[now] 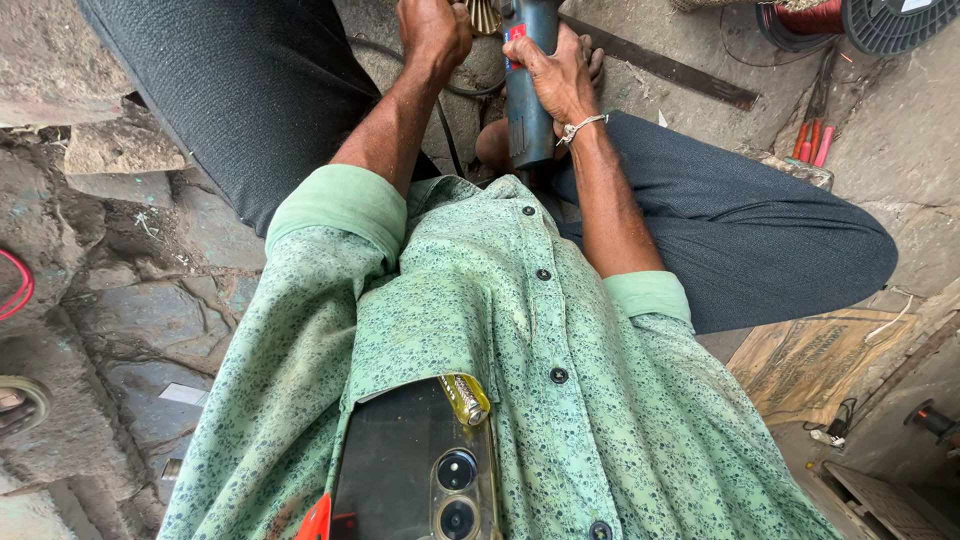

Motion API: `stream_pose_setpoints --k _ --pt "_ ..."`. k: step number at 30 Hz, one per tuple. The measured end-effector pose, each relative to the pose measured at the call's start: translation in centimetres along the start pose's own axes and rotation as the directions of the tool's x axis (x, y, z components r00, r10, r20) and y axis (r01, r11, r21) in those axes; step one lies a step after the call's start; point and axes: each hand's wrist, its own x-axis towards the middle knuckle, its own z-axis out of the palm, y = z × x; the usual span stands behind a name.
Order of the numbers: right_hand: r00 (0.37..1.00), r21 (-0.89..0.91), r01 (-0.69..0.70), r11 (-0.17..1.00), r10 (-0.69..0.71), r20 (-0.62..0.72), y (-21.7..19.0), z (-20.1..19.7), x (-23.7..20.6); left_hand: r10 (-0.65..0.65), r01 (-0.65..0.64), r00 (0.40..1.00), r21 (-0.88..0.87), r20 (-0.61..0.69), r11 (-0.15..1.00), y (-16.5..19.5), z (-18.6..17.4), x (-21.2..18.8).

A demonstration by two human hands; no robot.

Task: The person sits on the floor and uses an angle grinder to grind the edges of several metal parts. They hold each part with one hand and operate the grinder with the other, moving the tool along the edges to smooth or shape them.

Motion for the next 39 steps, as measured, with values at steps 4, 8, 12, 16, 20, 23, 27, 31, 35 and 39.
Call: stream_pose_setpoints --k 4,8,12,16,20,23,27,31,35,39 --pt "0.999 0.035 -0.013 0.999 0.012 0.033 0.0 0.5 -0.3 -0.1 0.103 0.993 -0.04 0.064 0.994 0.3 -1.0 -0.7" --pt "0.998 0.112 0.032 0.993 -0.039 0.055 0.4 1.2 -0.8 -0.174 0.176 0.982 -0.028 0.076 0.984 0.1 -1.3 -1.3" --pt "0.999 0.083 0.022 0.996 -0.025 0.041 0.5 1.8 -1.1 -0.158 0.16 0.985 -0.022 0.067 0.987 -0.9 -1.0 -1.7" --pt "0.999 0.076 0.003 0.997 -0.007 0.046 0.8 2.0 -0.8 -0.194 0.195 0.98 -0.008 0.047 0.981 -1.3 -0.9 -1.7" --pt "0.997 0.031 0.068 0.997 -0.069 0.035 2.0 2.9 -1.5 -0.208 0.21 0.974 -0.008 0.092 0.978 -1.9 -1.2 -2.1" --pt "0.975 -0.221 0.214 0.952 -0.222 -0.013 2.3 3.4 -1.7 -0.313 0.325 0.945 -0.136 0.099 0.936 -2.1 -1.4 -2.5" --pt "0.995 0.105 -0.088 0.991 0.083 0.053 2.2 3.6 -2.0 -0.268 0.263 0.963 -0.207 0.006 0.942 -2.6 -1.5 -2.8" --pt "0.995 -0.24 0.077 0.968 -0.09 -0.045 2.4 4.4 -2.5 -0.334 0.346 0.935 -0.112 0.117 0.931 -3.4 -1.5 -3.2" --pt "1.0 -0.127 -0.028 0.992 0.026 -0.015 2.8 4.7 -2.8 -0.312 0.319 0.948 -0.208 0.067 0.924 -3.8 -1.6 -3.4" --pt "1.0 -0.086 0.0 0.996 0.001 0.011 2.5 5.2 -2.6 -0.329 0.331 0.943 -0.232 0.047 0.915 -4.2 -1.6 -3.4"
